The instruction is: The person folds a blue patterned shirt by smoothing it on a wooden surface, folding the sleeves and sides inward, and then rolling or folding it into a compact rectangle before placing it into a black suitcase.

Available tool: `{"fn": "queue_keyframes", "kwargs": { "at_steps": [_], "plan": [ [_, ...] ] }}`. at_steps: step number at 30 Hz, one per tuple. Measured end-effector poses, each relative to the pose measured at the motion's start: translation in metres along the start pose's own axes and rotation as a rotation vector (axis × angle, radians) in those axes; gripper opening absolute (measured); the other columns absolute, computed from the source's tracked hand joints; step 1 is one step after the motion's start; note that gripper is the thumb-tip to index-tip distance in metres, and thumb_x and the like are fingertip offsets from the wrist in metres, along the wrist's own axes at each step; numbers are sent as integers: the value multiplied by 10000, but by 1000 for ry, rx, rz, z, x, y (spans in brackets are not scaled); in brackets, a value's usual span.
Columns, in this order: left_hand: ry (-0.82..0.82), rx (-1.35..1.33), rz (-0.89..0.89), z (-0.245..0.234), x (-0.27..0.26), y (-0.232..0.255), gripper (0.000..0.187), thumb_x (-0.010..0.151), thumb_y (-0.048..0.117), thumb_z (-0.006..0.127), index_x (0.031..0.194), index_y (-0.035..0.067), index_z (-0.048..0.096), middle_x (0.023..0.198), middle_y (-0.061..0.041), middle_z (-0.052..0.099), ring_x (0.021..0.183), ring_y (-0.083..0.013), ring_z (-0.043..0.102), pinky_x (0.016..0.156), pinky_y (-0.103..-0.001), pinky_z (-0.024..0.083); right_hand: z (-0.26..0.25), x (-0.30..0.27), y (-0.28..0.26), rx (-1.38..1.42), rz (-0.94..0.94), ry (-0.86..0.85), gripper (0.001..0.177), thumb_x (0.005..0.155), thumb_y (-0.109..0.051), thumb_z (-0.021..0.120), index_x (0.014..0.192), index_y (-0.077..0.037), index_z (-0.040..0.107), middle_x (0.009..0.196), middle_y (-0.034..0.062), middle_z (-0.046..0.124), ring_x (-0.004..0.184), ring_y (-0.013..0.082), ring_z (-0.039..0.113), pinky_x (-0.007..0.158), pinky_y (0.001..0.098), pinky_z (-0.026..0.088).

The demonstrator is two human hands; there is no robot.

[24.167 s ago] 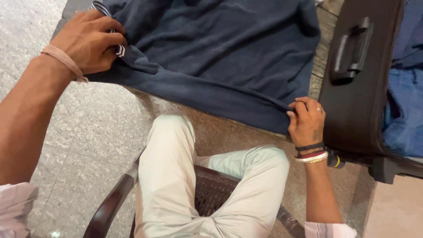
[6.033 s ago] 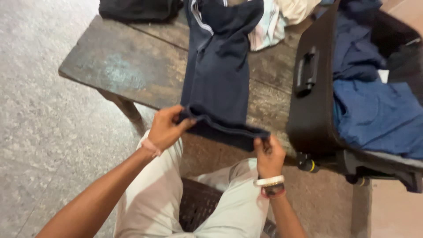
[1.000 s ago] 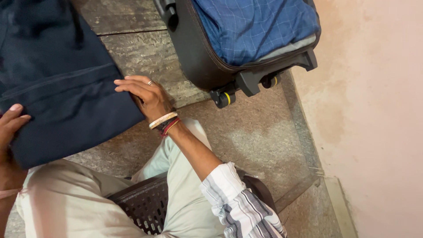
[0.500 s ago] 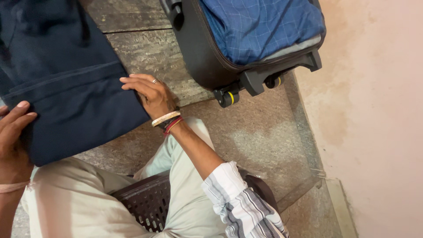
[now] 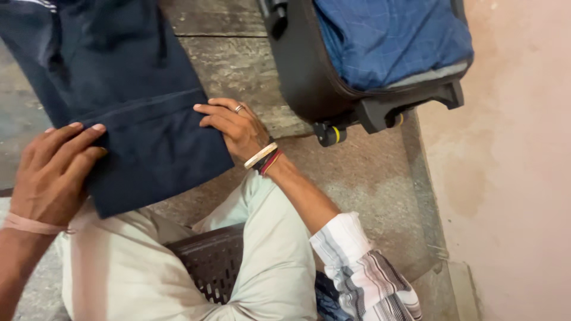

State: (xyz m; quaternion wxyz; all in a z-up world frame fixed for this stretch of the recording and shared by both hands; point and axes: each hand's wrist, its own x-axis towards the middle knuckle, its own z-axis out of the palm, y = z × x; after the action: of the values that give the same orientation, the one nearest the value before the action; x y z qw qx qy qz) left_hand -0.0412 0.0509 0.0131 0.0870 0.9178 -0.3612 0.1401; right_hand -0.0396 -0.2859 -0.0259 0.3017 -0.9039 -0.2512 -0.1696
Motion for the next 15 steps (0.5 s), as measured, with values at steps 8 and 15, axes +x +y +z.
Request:
{"fn": "queue_keyframes", "kwargs": {
  "at_steps": [8, 15],
  "plan": [
    [118, 21, 86, -22, -4, -7, 319, 816, -76, 658, 1083, 69, 753, 1280, -52, 722, 1247, -241, 641, 1144, -410, 450, -7, 14, -13, -53, -109, 20, 250, 893, 50, 650, 1074, -103, 730, 1275, -1, 717, 1284, 241, 625, 1042, 417, 514],
    [143, -340, -296, -22, -32, -4, 254, 807, -40, 706, 1053, -9, 761, 1031, -156, 749, 883, -287, 689, 771, -388, 541, -3, 12, -23, 151, 54, 52, 193, 899, -5, 674, 1060, -72, 757, 1074, 56, 752, 1082, 224, 717, 978, 358, 546]
  ]
}}
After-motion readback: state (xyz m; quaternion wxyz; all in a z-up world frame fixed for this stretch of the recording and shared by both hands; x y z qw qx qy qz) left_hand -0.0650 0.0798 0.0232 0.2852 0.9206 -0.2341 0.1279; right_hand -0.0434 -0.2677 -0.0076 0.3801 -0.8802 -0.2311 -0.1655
